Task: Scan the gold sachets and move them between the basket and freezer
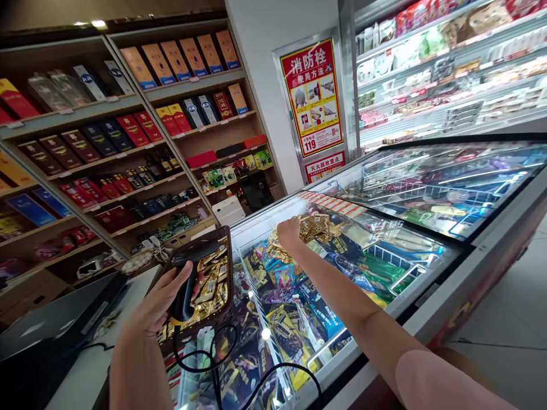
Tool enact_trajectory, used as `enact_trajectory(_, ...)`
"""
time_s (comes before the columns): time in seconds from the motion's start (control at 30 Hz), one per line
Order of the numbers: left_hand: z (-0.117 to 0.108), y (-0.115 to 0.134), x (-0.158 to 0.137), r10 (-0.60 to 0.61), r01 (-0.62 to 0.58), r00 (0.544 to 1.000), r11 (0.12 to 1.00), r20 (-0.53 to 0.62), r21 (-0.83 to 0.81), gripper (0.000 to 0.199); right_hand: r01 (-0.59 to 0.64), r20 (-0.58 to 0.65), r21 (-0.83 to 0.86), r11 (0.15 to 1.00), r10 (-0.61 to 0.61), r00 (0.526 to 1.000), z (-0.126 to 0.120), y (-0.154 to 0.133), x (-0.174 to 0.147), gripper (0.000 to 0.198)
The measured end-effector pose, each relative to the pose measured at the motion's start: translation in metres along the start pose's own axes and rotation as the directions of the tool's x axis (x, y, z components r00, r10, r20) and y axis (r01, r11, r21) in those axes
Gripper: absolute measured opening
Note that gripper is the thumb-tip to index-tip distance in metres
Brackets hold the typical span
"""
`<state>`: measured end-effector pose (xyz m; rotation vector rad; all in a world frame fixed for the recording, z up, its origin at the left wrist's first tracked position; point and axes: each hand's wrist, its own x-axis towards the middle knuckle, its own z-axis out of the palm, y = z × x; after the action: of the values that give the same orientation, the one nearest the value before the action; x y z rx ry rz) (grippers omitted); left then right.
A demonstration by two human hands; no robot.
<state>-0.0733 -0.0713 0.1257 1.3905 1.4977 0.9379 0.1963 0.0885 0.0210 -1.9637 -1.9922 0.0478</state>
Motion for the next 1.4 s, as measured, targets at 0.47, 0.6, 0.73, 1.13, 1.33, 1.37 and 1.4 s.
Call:
enact_trajectory(0.47,-0.012,-0.003,-0.004,0.085,-0.109,0.983,0.983,-0.164,-0.148,0.055,0.729,-0.726,-0.570,0.378,-0.648,-0.232,-0.072,-0.047,-0.073,0.045)
enact_trajectory(0.6,-0.011,-0.001,-0.006,0.060,-0.086,0.984,0.984,-0.165,-0.154,0.052,0.657,-0.684,-0.646,0.388,-0.677,-0.273,-0.066,-0.048,-0.074,0.041)
enact_trajectory(0.73,-0.012,-0.001,-0.006,0.046,-0.067,0.986,0.990,-0.163,-0.124,0.051,0.692,-0.673,-0.633,0.346,-0.689,-0.270,-0.064,-0.051,-0.075,0.041)
enact_trajectory(1.13,-0.018,-0.007,-0.005,0.088,-0.105,0.986,0.987,-0.138,-0.124,0.049,0.751,-0.717,-0.574,0.328,-0.645,-0.266,-0.065,-0.054,-0.079,0.049)
enact_trajectory(1.33,-0.018,-0.007,-0.006,0.083,-0.101,0.986,0.987,-0.144,-0.124,0.049,0.795,-0.735,-0.535,0.285,-0.621,-0.271,-0.064,-0.053,-0.081,0.051)
enact_trajectory(1.37,-0.018,-0.007,-0.006,0.079,-0.097,0.986,0.988,-0.146,-0.124,0.050,0.790,-0.735,-0.542,0.288,-0.617,-0.279,-0.065,-0.053,-0.082,0.050)
enact_trajectory(1.4,-0.017,-0.006,-0.006,0.075,-0.094,0.986,0.988,-0.147,-0.124,0.050,0.775,-0.729,-0.562,0.290,-0.616,-0.299,-0.066,-0.053,-0.082,0.048)
